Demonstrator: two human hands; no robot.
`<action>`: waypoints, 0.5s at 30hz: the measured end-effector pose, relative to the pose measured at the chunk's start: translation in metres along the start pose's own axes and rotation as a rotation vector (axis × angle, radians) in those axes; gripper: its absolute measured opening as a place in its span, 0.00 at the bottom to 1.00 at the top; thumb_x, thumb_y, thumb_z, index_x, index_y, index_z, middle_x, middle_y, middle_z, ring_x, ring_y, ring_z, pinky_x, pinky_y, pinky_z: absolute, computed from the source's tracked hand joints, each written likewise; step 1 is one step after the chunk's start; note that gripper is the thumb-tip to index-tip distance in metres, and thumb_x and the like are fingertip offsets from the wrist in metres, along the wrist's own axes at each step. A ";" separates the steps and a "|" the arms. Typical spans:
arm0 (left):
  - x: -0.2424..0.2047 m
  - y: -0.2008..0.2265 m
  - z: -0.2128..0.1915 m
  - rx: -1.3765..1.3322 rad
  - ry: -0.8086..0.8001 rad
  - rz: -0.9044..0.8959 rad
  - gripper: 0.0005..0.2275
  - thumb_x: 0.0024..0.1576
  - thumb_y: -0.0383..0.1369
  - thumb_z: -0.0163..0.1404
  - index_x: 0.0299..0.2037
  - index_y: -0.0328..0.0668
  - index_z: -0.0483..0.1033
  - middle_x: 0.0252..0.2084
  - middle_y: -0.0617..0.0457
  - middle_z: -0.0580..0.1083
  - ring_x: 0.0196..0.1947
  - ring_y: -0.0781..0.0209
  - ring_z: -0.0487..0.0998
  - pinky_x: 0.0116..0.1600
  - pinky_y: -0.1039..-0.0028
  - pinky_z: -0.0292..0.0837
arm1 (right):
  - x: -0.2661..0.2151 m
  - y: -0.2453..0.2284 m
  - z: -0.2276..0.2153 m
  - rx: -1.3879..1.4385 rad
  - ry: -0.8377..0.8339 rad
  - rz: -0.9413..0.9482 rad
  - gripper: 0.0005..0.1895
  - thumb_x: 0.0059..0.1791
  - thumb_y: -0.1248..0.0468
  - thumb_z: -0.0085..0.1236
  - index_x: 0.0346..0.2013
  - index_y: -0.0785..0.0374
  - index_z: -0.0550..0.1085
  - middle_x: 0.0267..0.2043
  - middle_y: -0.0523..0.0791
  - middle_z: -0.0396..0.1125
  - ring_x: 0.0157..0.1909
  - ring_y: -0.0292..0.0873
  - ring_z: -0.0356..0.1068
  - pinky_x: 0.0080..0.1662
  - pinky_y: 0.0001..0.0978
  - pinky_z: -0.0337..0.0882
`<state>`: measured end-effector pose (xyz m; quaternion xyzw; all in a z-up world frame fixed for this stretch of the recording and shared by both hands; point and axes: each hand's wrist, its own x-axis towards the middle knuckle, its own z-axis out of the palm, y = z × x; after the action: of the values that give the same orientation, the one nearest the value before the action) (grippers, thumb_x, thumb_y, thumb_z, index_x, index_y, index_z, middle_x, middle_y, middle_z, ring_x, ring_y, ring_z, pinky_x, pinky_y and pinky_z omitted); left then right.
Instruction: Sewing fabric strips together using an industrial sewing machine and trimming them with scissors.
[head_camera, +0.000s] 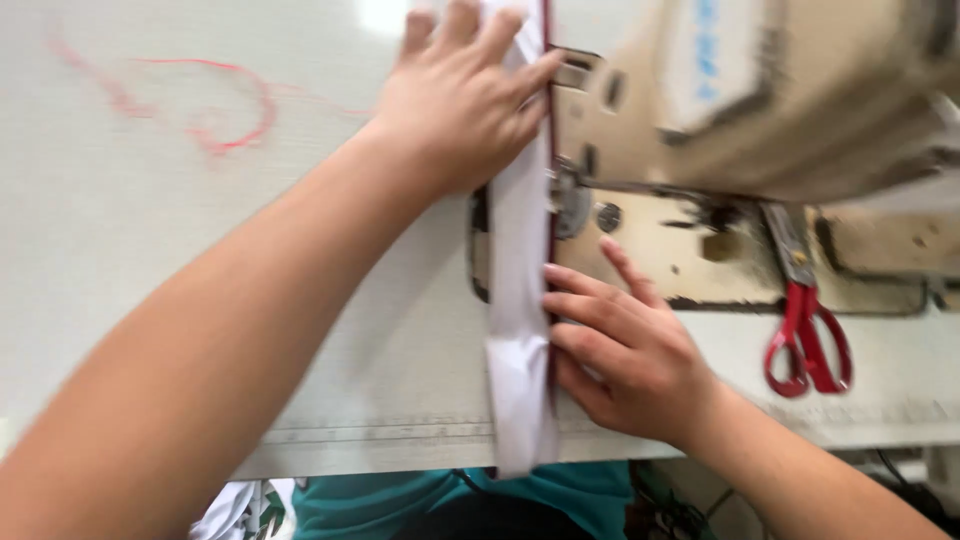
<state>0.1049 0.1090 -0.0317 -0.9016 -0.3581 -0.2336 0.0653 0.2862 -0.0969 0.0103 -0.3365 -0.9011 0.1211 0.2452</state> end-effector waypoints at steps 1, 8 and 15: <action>0.021 -0.011 0.002 -0.097 -0.213 -0.130 0.24 0.67 0.51 0.34 0.70 0.61 0.67 0.67 0.43 0.68 0.62 0.38 0.66 0.56 0.44 0.58 | 0.000 0.000 0.002 -0.052 0.010 0.009 0.05 0.54 0.66 0.52 0.35 0.63 0.74 0.51 0.53 0.74 0.62 0.60 0.75 0.72 0.68 0.55; 0.101 -0.025 0.038 -0.343 -0.388 -0.545 0.16 0.60 0.30 0.43 0.51 0.55 0.83 0.53 0.47 0.80 0.54 0.42 0.80 0.54 0.47 0.78 | -0.011 0.000 0.008 -0.142 -0.020 0.071 0.03 0.51 0.67 0.56 0.39 0.61 0.75 0.53 0.53 0.73 0.63 0.61 0.75 0.75 0.67 0.53; 0.067 -0.043 0.031 -0.715 0.079 -0.397 0.04 0.50 0.37 0.51 0.25 0.65 0.77 0.27 0.64 0.80 0.28 0.62 0.77 0.32 0.59 0.64 | -0.105 0.015 -0.106 0.413 -0.441 0.922 0.24 0.51 0.47 0.52 0.32 0.57 0.89 0.52 0.40 0.85 0.63 0.33 0.81 0.68 0.34 0.65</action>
<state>0.1305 0.1906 -0.0299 -0.7714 -0.4185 -0.3857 -0.2847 0.4184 -0.1497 0.0572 -0.6081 -0.6477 0.4578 0.0328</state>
